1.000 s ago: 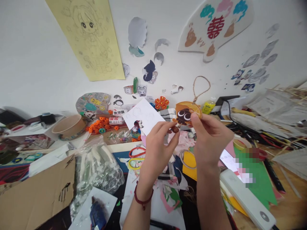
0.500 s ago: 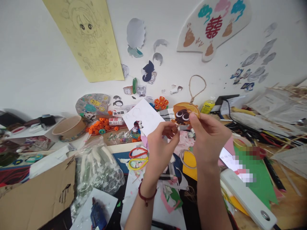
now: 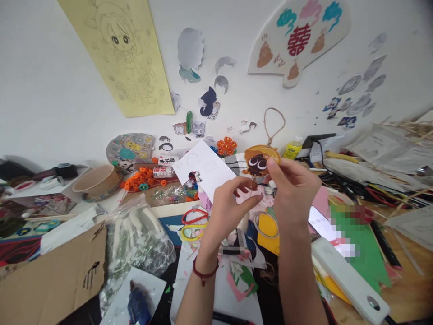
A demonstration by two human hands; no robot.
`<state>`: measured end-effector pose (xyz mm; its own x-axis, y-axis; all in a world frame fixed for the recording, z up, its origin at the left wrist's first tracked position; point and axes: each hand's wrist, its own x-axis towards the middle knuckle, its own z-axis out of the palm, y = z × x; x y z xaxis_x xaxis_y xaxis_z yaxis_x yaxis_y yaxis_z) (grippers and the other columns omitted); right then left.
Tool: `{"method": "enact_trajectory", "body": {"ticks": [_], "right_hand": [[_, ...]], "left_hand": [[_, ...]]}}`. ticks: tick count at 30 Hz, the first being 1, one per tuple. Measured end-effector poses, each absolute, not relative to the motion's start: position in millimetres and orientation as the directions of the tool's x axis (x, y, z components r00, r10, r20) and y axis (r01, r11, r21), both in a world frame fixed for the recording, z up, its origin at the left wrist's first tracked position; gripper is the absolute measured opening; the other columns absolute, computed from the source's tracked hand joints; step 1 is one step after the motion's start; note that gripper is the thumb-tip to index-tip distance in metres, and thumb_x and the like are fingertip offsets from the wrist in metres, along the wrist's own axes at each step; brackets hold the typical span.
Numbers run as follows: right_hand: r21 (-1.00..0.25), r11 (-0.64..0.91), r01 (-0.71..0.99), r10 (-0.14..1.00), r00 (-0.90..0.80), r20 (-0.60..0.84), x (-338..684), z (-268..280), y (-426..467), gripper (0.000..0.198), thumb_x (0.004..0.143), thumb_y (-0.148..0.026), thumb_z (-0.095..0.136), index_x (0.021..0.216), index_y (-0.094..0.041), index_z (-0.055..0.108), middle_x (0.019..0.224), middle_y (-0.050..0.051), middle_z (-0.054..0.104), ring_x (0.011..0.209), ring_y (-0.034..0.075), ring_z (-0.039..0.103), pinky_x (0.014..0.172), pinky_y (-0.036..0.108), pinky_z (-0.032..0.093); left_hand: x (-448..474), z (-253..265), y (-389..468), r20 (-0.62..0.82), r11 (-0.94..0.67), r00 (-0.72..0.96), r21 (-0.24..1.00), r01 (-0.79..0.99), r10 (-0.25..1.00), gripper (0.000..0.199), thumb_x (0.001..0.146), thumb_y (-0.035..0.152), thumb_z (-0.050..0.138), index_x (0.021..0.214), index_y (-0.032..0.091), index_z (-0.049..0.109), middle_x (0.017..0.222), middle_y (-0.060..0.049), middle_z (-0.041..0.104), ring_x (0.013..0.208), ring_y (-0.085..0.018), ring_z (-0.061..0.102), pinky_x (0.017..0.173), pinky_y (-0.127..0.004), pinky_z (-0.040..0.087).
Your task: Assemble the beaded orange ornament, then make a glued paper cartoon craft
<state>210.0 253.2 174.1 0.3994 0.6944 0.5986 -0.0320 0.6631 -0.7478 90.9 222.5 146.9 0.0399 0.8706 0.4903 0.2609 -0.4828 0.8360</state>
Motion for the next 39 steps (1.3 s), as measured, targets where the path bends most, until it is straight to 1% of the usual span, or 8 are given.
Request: {"method": "enact_trajectory", "body": {"ticks": [5, 11, 25, 30, 32, 34, 36, 39], "right_hand": [[-0.746, 0.660, -0.087, 0.725, 0.333, 0.603, 215, 169, 260, 0.006, 0.079, -0.024, 0.076, 0.078, -0.018, 0.075, 0.068, -0.001, 0.069, 0.050, 0.009, 0.053, 0.045, 0.022, 0.044], [-0.761, 0.647, -0.046, 0.729, 0.330, 0.600, 215, 165, 265, 0.011, 0.079, -0.028, 0.077, 0.078, -0.017, 0.075, 0.068, -0.001, 0.069, 0.054, 0.011, 0.057, 0.048, 0.023, 0.047], [-0.764, 0.637, -0.105, 0.727, 0.410, 0.550, 210, 164, 266, 0.017, 0.075, -0.033, 0.080, 0.076, -0.016, 0.075, 0.062, -0.001, 0.066, 0.049, 0.010, 0.052, 0.047, 0.024, 0.044], [-0.771, 0.626, -0.119, 0.743, 0.391, 0.543, 208, 164, 264, 0.017, 0.075, -0.033, 0.079, 0.075, -0.017, 0.075, 0.063, -0.001, 0.066, 0.051, 0.010, 0.053, 0.048, 0.024, 0.044], [-0.773, 0.617, -0.148, 0.757, 0.381, 0.531, 207, 165, 263, 0.018, 0.074, -0.034, 0.080, 0.074, -0.017, 0.075, 0.063, -0.001, 0.066, 0.051, 0.010, 0.053, 0.049, 0.024, 0.045], [-0.776, 0.613, -0.149, 0.761, 0.374, 0.530, 207, 168, 259, 0.019, 0.074, -0.035, 0.080, 0.073, -0.017, 0.074, 0.064, -0.001, 0.066, 0.051, 0.011, 0.053, 0.049, 0.024, 0.045], [-0.770, 0.625, -0.132, 0.752, 0.366, 0.548, 208, 171, 253, 0.020, 0.073, -0.036, 0.080, 0.072, -0.017, 0.073, 0.063, -0.001, 0.064, 0.052, 0.011, 0.052, 0.050, 0.025, 0.045], [-0.747, 0.652, -0.131, 0.735, 0.351, 0.580, 208, 177, 239, 0.018, 0.074, -0.034, 0.080, 0.071, -0.017, 0.073, 0.062, -0.002, 0.062, 0.052, 0.011, 0.051, 0.050, 0.025, 0.044]], "left_hand": [[85, 144, 227, 0.479, -0.483, 0.088, 0.832, 0.272, 0.874, 0.006, 0.086, 0.022, 0.069, 0.092, 0.022, 0.071, 0.096, 0.000, 0.075, 0.083, -0.015, 0.065, 0.073, -0.028, 0.045], [85, 138, 232, 0.436, -0.445, 0.096, 0.860, 0.248, 0.895, 0.015, 0.086, 0.024, 0.068, 0.073, 0.019, 0.074, 0.076, -0.001, 0.075, 0.066, -0.014, 0.061, 0.062, -0.027, 0.043], [84, 136, 233, 0.404, -0.419, 0.114, 0.857, 0.299, 0.908, 0.015, 0.085, 0.022, 0.067, 0.074, 0.019, 0.076, 0.072, -0.001, 0.075, 0.061, -0.013, 0.056, 0.059, -0.025, 0.040], [79, 134, 234, 0.416, -0.438, 0.145, 0.809, 0.393, 0.898, 0.010, 0.085, 0.024, 0.069, 0.079, 0.020, 0.076, 0.078, -0.002, 0.076, 0.067, -0.016, 0.062, 0.064, -0.027, 0.046], [72, 136, 231, 0.412, -0.457, 0.203, 0.751, 0.476, 0.888, 0.009, 0.084, 0.023, 0.070, 0.092, 0.021, 0.076, 0.092, -0.003, 0.077, 0.081, -0.019, 0.068, 0.076, -0.030, 0.050], [62, 139, 224, 0.402, -0.471, 0.251, 0.682, 0.560, 0.881, 0.025, 0.085, 0.022, 0.070, 0.110, 0.023, 0.072, 0.111, -0.006, 0.074, 0.101, -0.024, 0.067, 0.090, -0.036, 0.050], [51, 146, 214, 0.416, -0.448, 0.205, 0.649, 0.615, 0.886, 0.033, 0.087, 0.023, 0.068, 0.120, 0.024, 0.066, 0.120, -0.008, 0.071, 0.109, -0.025, 0.064, 0.095, -0.040, 0.048], [39, 165, 195, 0.484, -0.422, 0.057, 0.693, 0.584, 0.873, 0.029, 0.090, 0.028, 0.066, 0.118, 0.024, 0.065, 0.115, -0.006, 0.072, 0.100, -0.022, 0.066, 0.088, -0.036, 0.050]]}}
